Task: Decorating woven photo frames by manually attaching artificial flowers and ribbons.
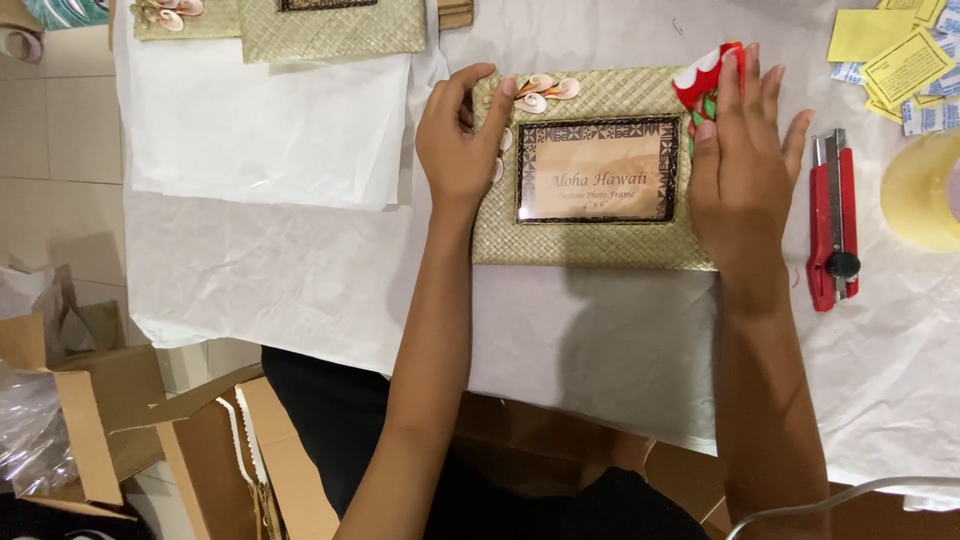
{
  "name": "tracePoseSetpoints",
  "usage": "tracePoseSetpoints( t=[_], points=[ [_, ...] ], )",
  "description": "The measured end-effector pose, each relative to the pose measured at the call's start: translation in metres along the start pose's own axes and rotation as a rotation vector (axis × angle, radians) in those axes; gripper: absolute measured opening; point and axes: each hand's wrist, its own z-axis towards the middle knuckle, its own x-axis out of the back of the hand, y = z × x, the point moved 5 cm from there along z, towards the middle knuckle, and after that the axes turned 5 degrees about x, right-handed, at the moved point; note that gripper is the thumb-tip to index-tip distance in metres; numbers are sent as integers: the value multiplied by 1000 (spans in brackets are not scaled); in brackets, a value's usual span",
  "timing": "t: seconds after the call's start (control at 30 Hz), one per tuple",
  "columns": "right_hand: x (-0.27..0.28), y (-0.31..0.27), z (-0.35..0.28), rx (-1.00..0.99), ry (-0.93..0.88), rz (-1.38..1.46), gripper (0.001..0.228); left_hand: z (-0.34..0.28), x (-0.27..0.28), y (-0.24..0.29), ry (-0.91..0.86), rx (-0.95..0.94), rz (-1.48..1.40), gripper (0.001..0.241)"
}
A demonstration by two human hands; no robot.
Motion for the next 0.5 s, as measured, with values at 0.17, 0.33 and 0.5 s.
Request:
tracePoseSetpoints(
  t=[0.17,0.33,0.5],
  points=[
    [0,21,-2,131,164,25,41,0,1,0,5,9,-11,35],
    [34,-8,-12,373,542,68,36,1,0,-1,13,-29,22,35],
    [7,-4,-7,349,190,108,37,1,0,-1,5,-12,11,35]
  ],
)
